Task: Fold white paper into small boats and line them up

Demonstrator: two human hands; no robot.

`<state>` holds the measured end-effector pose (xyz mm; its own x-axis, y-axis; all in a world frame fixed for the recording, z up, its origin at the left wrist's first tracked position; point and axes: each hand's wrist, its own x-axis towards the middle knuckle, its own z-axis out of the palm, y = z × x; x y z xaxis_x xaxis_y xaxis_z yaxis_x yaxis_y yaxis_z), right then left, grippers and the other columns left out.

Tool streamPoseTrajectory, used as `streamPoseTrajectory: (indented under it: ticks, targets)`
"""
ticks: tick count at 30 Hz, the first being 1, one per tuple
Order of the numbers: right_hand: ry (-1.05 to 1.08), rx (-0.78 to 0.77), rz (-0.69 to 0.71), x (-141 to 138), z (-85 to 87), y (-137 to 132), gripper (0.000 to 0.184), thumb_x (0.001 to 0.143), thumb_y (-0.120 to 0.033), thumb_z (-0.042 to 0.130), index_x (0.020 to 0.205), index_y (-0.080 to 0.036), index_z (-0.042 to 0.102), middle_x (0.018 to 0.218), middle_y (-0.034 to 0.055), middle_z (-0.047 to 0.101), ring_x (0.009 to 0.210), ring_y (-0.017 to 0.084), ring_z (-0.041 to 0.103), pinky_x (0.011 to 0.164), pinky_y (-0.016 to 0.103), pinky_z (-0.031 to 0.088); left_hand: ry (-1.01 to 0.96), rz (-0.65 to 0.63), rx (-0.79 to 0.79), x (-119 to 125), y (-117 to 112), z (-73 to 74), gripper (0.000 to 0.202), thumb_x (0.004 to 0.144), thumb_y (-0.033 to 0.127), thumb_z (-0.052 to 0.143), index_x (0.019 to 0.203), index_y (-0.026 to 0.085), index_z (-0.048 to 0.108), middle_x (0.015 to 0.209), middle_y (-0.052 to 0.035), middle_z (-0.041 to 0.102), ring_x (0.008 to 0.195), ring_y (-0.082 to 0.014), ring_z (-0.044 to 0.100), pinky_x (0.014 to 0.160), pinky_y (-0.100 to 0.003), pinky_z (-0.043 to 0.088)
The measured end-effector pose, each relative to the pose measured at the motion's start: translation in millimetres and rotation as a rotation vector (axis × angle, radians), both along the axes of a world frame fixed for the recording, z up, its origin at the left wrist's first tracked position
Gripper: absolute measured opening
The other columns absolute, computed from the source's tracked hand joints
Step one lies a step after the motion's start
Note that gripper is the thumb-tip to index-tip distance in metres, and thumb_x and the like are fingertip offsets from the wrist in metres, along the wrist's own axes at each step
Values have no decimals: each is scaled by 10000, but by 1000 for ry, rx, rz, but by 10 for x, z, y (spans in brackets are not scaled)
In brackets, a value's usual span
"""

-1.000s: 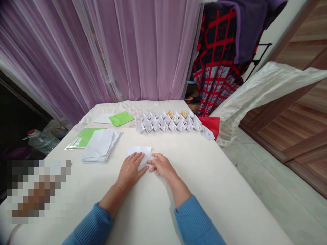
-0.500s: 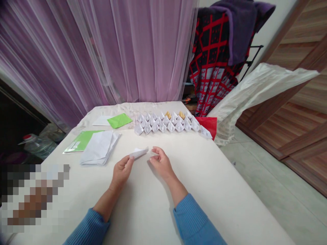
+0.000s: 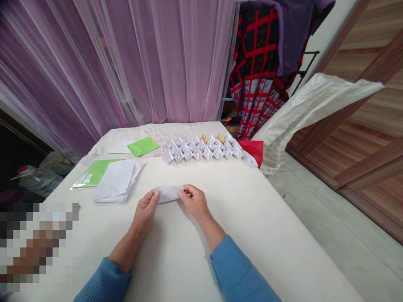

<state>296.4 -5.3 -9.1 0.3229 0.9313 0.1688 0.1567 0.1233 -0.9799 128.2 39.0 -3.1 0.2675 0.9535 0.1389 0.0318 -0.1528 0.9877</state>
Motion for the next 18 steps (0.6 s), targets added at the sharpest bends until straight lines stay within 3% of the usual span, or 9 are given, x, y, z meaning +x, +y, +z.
streamPoseTrajectory:
  ticks: [3,8,13,16,18]
  targets:
    - [10,0,-16,-12,54,-23,257,753,-422,591,654,-185,601,554,-50,457,524,94,397,501,223,316,33,6,14,-18,-8,7,396,824,535,578,796,159,700,674,6,632,666,-144,548,657,-240,443]
    - [-7,30,-41,-14,100,-53,283,786,-431,566,634,-193,565,535,-56,411,514,93,388,491,220,326,135,44,93,-43,-14,16,372,828,497,568,667,169,642,591,37,551,597,-115,499,579,-211,403]
    - [104,21,-6,-25,142,-75,267,756,-449,622,796,-187,658,619,-17,581,542,118,510,498,227,444,130,26,23,-45,-34,81,337,815,496,580,796,176,685,611,30,611,558,-119,553,512,-212,458]
    - [14,115,-39,-13,213,-112,224,778,-402,621,825,-193,686,701,17,666,614,143,590,596,259,503,96,13,141,-58,-55,132,286,821,431,599,912,180,702,824,-28,726,763,-168,664,734,-290,553]
    - [-110,202,-46,13,264,-139,151,784,-340,624,811,-206,689,789,36,705,737,172,645,729,298,525,130,-1,270,-75,-56,140,219,838,357,594,928,186,698,948,-57,742,931,-196,677,909,-349,523]
